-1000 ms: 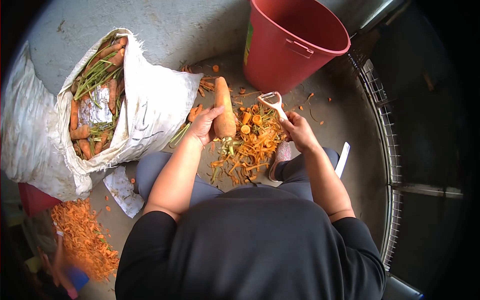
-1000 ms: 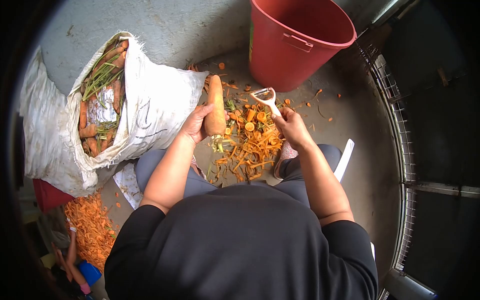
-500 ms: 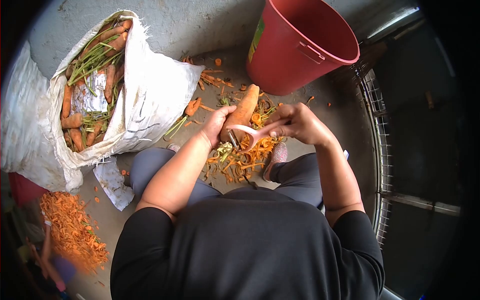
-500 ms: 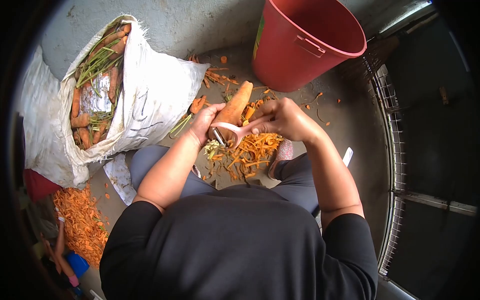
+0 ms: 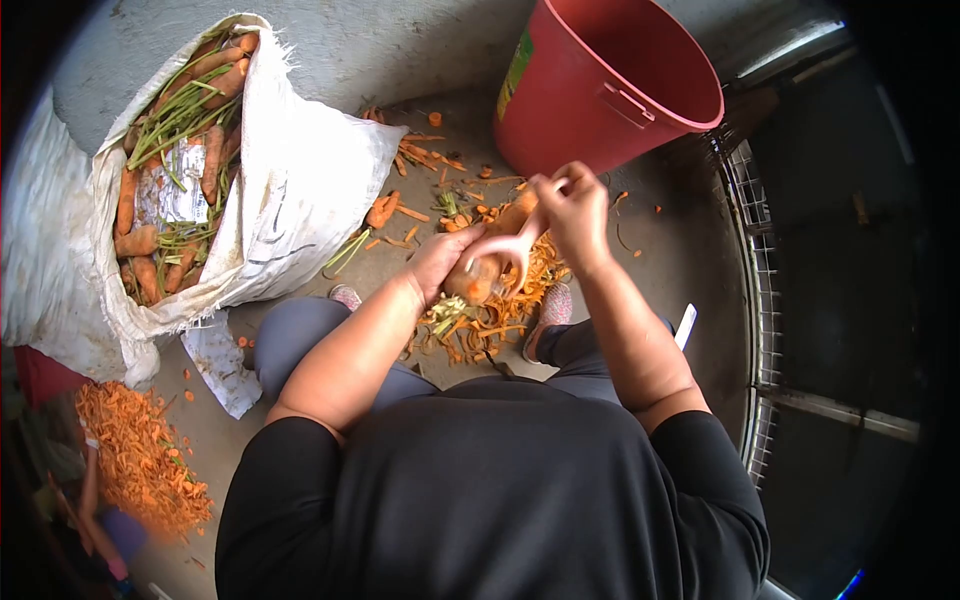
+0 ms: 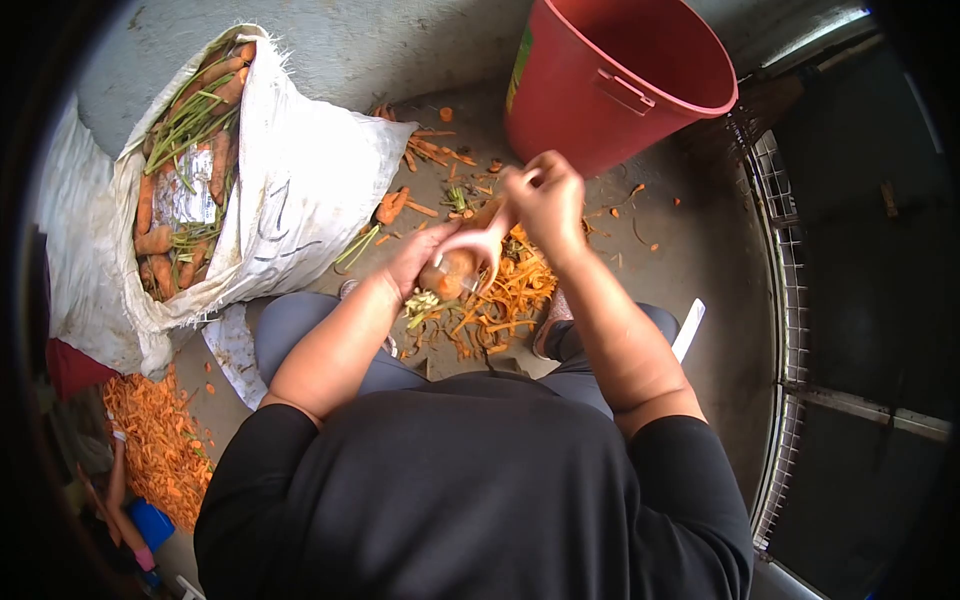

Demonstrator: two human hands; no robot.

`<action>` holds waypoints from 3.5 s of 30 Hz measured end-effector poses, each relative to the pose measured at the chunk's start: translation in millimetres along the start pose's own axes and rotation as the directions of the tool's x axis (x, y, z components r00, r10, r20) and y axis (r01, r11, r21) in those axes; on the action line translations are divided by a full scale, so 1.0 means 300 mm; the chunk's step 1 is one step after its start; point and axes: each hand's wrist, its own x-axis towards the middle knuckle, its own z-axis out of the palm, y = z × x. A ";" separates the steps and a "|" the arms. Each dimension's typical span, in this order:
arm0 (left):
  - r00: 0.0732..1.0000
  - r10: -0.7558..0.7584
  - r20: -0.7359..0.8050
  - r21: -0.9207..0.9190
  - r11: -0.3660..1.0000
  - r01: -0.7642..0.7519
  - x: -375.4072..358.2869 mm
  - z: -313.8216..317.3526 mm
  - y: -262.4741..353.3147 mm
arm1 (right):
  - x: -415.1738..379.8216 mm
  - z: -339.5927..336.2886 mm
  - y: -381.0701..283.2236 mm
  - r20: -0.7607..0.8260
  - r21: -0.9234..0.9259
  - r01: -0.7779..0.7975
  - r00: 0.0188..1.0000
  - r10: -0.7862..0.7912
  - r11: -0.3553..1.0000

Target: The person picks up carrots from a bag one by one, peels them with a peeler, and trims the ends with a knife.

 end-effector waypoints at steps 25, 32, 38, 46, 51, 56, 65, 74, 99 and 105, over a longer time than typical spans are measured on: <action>0.999 0.011 0.032 -0.014 1.000 -0.011 -0.033 0.022 -0.002 | 0.308 -0.335 0.229 -0.642 -0.183 -0.251 0.763 0.078 0.951; 0.965 -0.074 0.250 -0.196 0.973 0.125 0.043 -0.031 -0.041 | -0.112 -0.007 -0.056 0.009 0.043 0.042 0.999 -0.042 0.998; 0.997 0.009 0.072 -0.008 1.000 -0.008 -0.032 0.039 -0.022 | 0.294 -0.242 0.231 -0.520 -0.210 -0.212 0.851 0.075 0.954; 0.992 -0.073 0.103 -0.094 0.992 0.083 0.035 -0.028 -0.039 | -0.042 -0.077 -0.022 -0.110 0.056 0.099 0.990 -0.092 0.993; 0.995 -0.043 0.088 -0.064 0.997 0.048 0.004 0.033 -0.041 | -0.048 -0.008 -0.016 -0.007 -0.149 0.041 0.999 -0.042 0.988; 0.998 0.022 0.058 0.011 1.000 -0.022 -0.032 0.058 -0.035 | 0.312 -0.251 0.221 -0.548 -0.295 -0.245 0.835 0.046 0.924; 0.977 -0.079 0.196 -0.188 0.975 0.117 0.027 0.002 -0.045 | -0.126 0.008 -0.050 0.092 0.058 -0.022 0.996 0.016 0.998; 0.906 0.381 0.184 0.426 0.800 -0.423 -0.034 0.062 -0.006 | 0.351 -0.363 0.350 -0.697 -0.285 -0.325 0.716 0.039 0.902; 0.991 -0.137 -0.010 -0.029 0.990 0.136 0.007 -0.015 -0.048 | 0.292 -0.135 0.308 -0.465 -0.073 -0.218 0.871 0.160 0.973; 0.991 -0.131 0.029 -0.096 0.986 0.133 0.023 -0.025 -0.029 | 0.181 -0.176 0.125 -0.404 0.095 -0.076 0.909 0.108 0.993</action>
